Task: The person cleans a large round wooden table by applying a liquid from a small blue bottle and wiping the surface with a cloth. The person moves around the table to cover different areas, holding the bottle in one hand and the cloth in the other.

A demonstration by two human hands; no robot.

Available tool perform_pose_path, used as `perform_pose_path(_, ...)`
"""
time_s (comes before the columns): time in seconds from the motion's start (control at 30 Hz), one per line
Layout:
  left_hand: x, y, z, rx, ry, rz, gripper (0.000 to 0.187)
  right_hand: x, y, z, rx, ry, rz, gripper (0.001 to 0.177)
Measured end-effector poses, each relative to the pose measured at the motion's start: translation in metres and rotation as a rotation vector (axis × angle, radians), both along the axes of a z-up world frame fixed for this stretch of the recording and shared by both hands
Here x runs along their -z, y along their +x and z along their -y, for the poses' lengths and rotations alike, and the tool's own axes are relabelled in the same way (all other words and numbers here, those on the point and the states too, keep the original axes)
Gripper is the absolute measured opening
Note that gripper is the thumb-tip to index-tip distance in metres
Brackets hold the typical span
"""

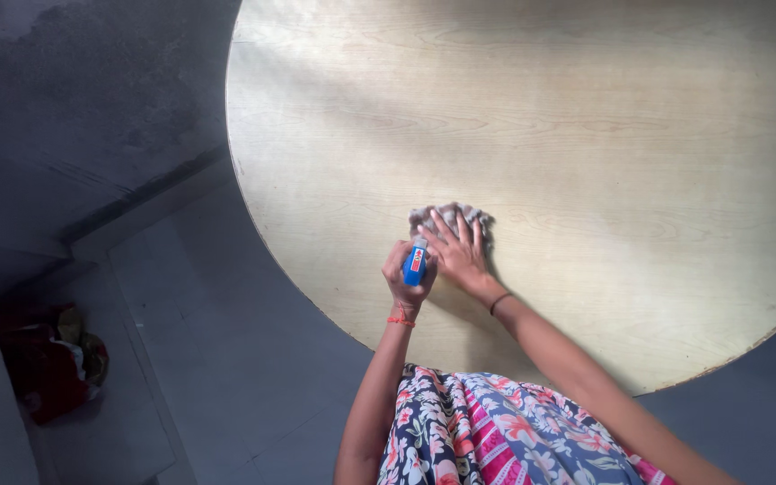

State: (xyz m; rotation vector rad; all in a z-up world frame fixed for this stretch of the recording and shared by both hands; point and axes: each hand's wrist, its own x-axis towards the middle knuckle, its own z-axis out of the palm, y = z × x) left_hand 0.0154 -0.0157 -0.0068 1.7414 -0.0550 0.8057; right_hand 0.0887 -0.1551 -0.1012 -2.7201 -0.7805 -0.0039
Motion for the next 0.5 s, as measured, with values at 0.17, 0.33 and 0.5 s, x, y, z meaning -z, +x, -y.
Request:
perform_pose_path(0.17, -0.003, 0.001, -0.001, 0.022, 0.001, 0.015, 0.024, -0.016, 0.109, 0.013, 0.1, -0.042, -0.058, 0.052)
perform_pose_path(0.33, -0.004, 0.002, -0.002, 0.012, 0.01, 0.009, 0.024, -0.01, 0.141, 0.119, 0.38, 0.054, 0.011, 0.052)
perform_pose_path(0.5, -0.002, 0.001, -0.001, 0.021, 0.017, 0.034, 0.024, 0.005, 0.078, 0.206, 0.609, 0.121, 0.198, 0.053)
